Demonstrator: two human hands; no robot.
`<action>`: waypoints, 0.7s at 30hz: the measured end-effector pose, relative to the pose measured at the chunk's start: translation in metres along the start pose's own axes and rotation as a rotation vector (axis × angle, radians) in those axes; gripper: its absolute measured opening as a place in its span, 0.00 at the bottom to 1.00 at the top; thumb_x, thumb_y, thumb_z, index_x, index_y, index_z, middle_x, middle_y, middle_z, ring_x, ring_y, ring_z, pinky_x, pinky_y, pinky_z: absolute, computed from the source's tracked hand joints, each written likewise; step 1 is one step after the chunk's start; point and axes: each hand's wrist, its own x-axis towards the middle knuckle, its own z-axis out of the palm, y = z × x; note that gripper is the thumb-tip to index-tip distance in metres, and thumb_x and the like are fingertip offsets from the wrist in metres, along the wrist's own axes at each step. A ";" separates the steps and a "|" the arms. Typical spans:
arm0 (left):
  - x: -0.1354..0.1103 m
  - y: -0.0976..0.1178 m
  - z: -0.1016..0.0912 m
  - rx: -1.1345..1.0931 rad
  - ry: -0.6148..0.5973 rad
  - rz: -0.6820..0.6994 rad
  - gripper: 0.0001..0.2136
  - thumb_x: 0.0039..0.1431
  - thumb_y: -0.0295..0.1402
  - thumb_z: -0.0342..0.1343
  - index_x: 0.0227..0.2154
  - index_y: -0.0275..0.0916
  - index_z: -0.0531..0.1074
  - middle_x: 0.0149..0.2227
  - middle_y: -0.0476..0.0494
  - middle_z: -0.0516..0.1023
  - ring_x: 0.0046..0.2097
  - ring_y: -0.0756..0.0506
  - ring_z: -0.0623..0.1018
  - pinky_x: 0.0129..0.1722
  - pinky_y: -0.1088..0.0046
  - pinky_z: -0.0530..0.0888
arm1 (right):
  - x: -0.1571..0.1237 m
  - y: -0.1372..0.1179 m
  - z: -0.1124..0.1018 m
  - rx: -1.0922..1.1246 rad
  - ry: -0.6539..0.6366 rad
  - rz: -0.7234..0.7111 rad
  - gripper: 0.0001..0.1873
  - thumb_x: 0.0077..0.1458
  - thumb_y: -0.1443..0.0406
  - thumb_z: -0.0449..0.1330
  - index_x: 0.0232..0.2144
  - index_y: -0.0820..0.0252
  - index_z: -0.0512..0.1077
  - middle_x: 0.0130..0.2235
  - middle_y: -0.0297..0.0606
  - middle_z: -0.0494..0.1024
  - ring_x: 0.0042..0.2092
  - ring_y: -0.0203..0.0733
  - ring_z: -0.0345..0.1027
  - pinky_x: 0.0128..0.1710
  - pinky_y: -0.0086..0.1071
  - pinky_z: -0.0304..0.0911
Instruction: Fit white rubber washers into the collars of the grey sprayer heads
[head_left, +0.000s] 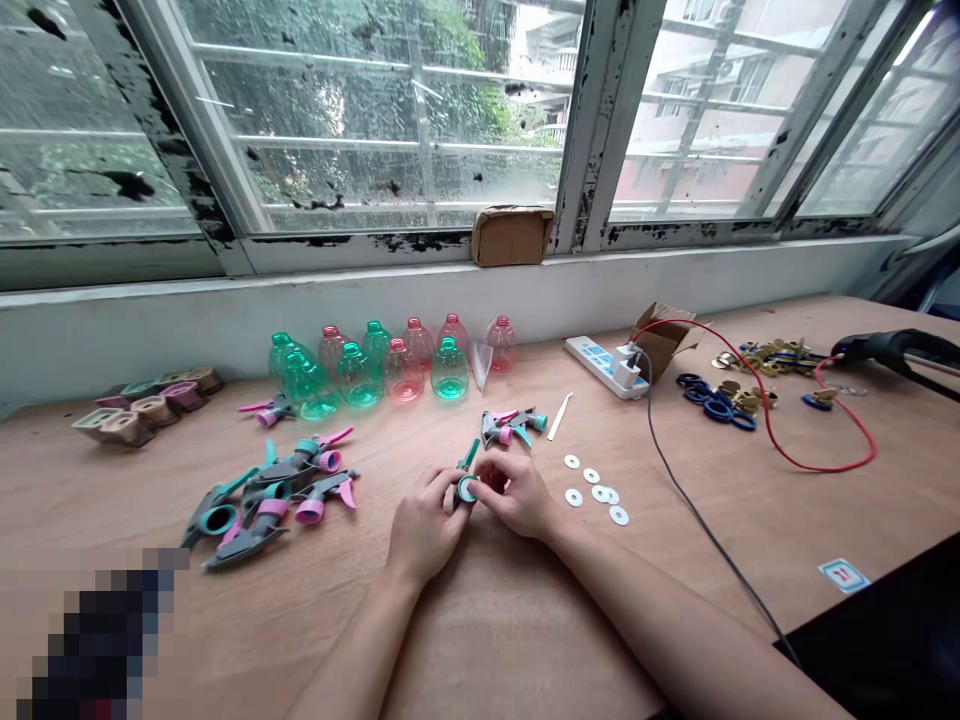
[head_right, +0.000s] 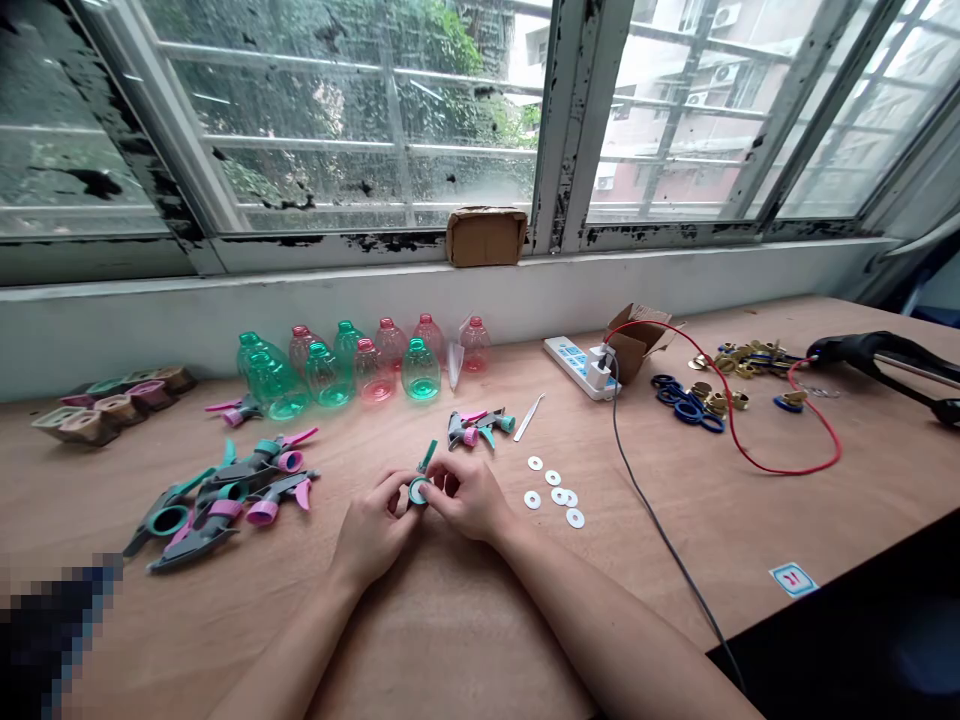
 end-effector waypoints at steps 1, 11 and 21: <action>0.000 0.000 0.000 0.004 -0.001 0.003 0.08 0.58 0.32 0.54 0.40 0.44 0.73 0.41 0.48 0.75 0.39 0.47 0.76 0.32 0.74 0.69 | 0.000 0.000 0.000 -0.003 0.001 -0.004 0.03 0.53 0.66 0.60 0.31 0.58 0.68 0.24 0.29 0.67 0.24 0.32 0.59 0.24 0.26 0.55; -0.003 -0.003 0.002 0.182 -0.054 0.066 0.11 0.57 0.28 0.52 0.42 0.45 0.70 0.45 0.49 0.75 0.43 0.45 0.76 0.38 0.72 0.70 | -0.003 0.002 0.001 -0.078 -0.031 -0.006 0.03 0.52 0.68 0.60 0.32 0.58 0.68 0.24 0.29 0.66 0.24 0.32 0.59 0.24 0.26 0.56; -0.002 0.004 0.003 0.267 -0.033 -0.047 0.10 0.58 0.33 0.52 0.42 0.47 0.71 0.43 0.49 0.75 0.41 0.45 0.76 0.34 0.73 0.68 | 0.003 -0.001 -0.010 -0.258 -0.038 -0.191 0.04 0.54 0.66 0.62 0.33 0.55 0.78 0.36 0.37 0.76 0.35 0.36 0.69 0.36 0.30 0.65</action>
